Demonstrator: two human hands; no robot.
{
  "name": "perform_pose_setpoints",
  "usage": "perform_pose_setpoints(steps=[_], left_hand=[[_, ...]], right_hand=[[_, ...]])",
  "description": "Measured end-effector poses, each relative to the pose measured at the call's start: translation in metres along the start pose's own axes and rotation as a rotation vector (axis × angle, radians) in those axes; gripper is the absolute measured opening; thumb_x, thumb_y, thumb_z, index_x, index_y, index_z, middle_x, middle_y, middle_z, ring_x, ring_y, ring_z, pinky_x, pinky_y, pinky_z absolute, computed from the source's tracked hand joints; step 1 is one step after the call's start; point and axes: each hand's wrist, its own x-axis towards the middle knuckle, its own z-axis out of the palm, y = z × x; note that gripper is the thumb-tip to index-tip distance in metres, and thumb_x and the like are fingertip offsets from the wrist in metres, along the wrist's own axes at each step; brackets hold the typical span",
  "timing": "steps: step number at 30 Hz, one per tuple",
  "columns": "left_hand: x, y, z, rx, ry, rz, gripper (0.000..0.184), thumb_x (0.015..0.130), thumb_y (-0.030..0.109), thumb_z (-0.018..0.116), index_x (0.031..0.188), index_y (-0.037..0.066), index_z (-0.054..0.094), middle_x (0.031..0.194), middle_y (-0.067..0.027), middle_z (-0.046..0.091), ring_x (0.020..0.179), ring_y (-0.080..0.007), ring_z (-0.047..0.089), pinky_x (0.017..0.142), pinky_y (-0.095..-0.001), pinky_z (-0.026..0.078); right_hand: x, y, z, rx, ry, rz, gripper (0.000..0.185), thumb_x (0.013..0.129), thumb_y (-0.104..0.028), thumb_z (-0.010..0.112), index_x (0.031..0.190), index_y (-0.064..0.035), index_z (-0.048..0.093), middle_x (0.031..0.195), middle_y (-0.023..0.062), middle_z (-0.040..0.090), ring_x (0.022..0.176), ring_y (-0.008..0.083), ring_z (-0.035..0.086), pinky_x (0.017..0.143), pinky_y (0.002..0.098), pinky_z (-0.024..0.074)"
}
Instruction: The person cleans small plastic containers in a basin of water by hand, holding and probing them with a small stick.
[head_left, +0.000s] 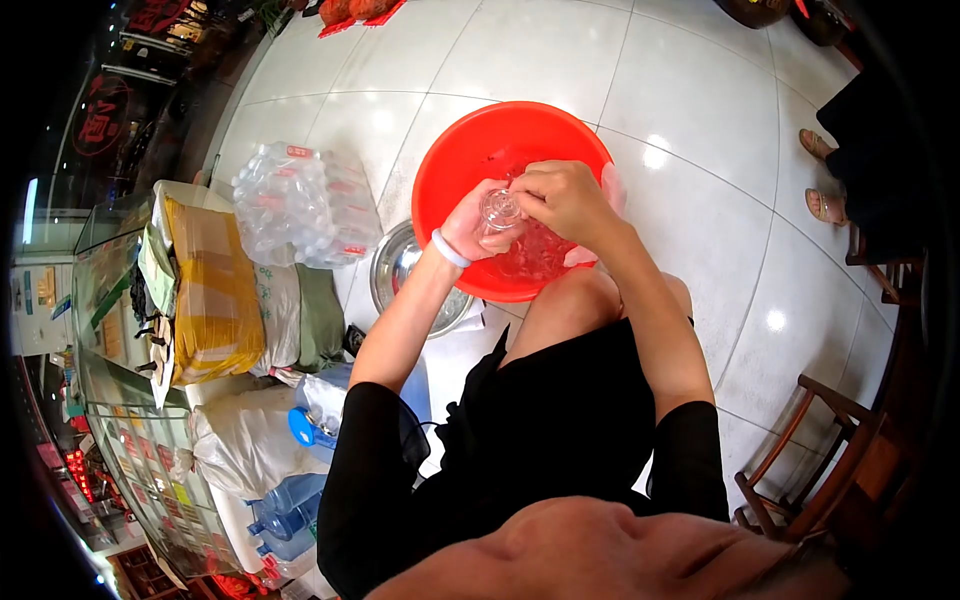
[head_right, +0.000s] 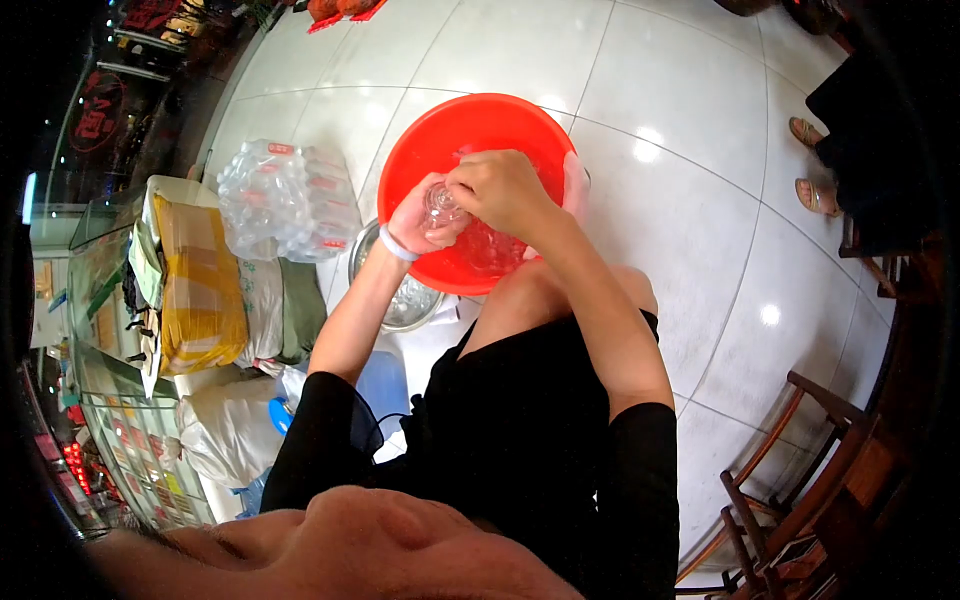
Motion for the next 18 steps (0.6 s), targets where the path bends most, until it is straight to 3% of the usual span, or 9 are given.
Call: perform_pose_setpoints(steps=[2, 5, 12, 15, 17, 18], left_hand=[[-0.002, -0.001, 0.013, 0.106, 0.273, 0.045, 0.042, 0.088, 0.042, 0.031, 0.085, 0.006, 0.052, 0.061, -0.0076, 0.050, 0.035, -0.0101, 0.035, 0.028, -0.0171, 0.025], [-0.006, -0.001, 0.016, 0.124, 0.304, 0.101, 0.043, 0.089, 0.044, 0.031, 0.087, 0.006, 0.053, 0.068, -0.0096, 0.054, 0.036, -0.0106, 0.038, 0.029, -0.0166, 0.027], [-0.011, -0.005, 0.030, 0.182, 0.248, 0.210, 0.042, 0.089, 0.044, 0.033, 0.090, 0.007, 0.052, 0.075, -0.0116, 0.056, 0.040, -0.0091, 0.039, 0.031, -0.0169, 0.027], [-0.009, -0.006, 0.028, 0.175, 0.312, 0.237, 0.041, 0.089, 0.042, 0.032, 0.090, 0.006, 0.053, 0.067, -0.0087, 0.055, 0.042, -0.0085, 0.037, 0.036, -0.0185, 0.027], [-0.009, -0.007, 0.022, 0.077, 0.099, 0.219, 0.041, 0.088, 0.044, 0.032, 0.090, 0.007, 0.051, 0.062, -0.0055, 0.048, 0.038, -0.0074, 0.032, 0.032, -0.0184, 0.022], [-0.010, -0.006, 0.020, 0.078, 0.099, 0.218, 0.041, 0.088, 0.044, 0.032, 0.090, 0.007, 0.051, 0.062, -0.0055, 0.048, 0.038, -0.0074, 0.032, 0.032, -0.0184, 0.022]], right_hand=[[0.000, 0.000, 0.000, 0.016, 0.045, 0.006, 0.011, 0.066, -0.010, 0.055, 0.056, -0.0052, 0.055, 0.054, 0.0067, 0.050, 0.052, 0.0239, 0.051, 0.046, 0.0347, 0.0401], [-0.001, 0.000, -0.004, -0.008, -0.054, 0.029, 0.005, 0.068, -0.006, 0.056, 0.068, -0.0021, 0.059, 0.060, 0.0072, 0.055, 0.053, 0.0215, 0.052, 0.047, 0.0307, 0.0403], [-0.002, -0.001, -0.005, 0.001, -0.044, 0.028, 0.005, 0.068, -0.005, 0.056, 0.069, -0.0020, 0.060, 0.060, 0.0075, 0.055, 0.052, 0.0213, 0.052, 0.047, 0.0300, 0.0400], [-0.001, -0.002, -0.003, 0.024, 0.030, 0.060, 0.006, 0.067, -0.007, 0.055, 0.063, -0.0022, 0.057, 0.058, 0.0081, 0.054, 0.052, 0.0231, 0.052, 0.047, 0.0328, 0.0399], [0.000, -0.002, -0.002, 0.040, 0.091, 0.090, 0.012, 0.067, -0.009, 0.054, 0.058, -0.0026, 0.053, 0.056, 0.0087, 0.053, 0.052, 0.0252, 0.052, 0.047, 0.0360, 0.0400], [0.000, -0.002, -0.003, 0.070, 0.107, 0.109, 0.011, 0.068, -0.009, 0.055, 0.059, -0.0023, 0.055, 0.057, 0.0092, 0.053, 0.053, 0.0254, 0.052, 0.047, 0.0361, 0.0400]])
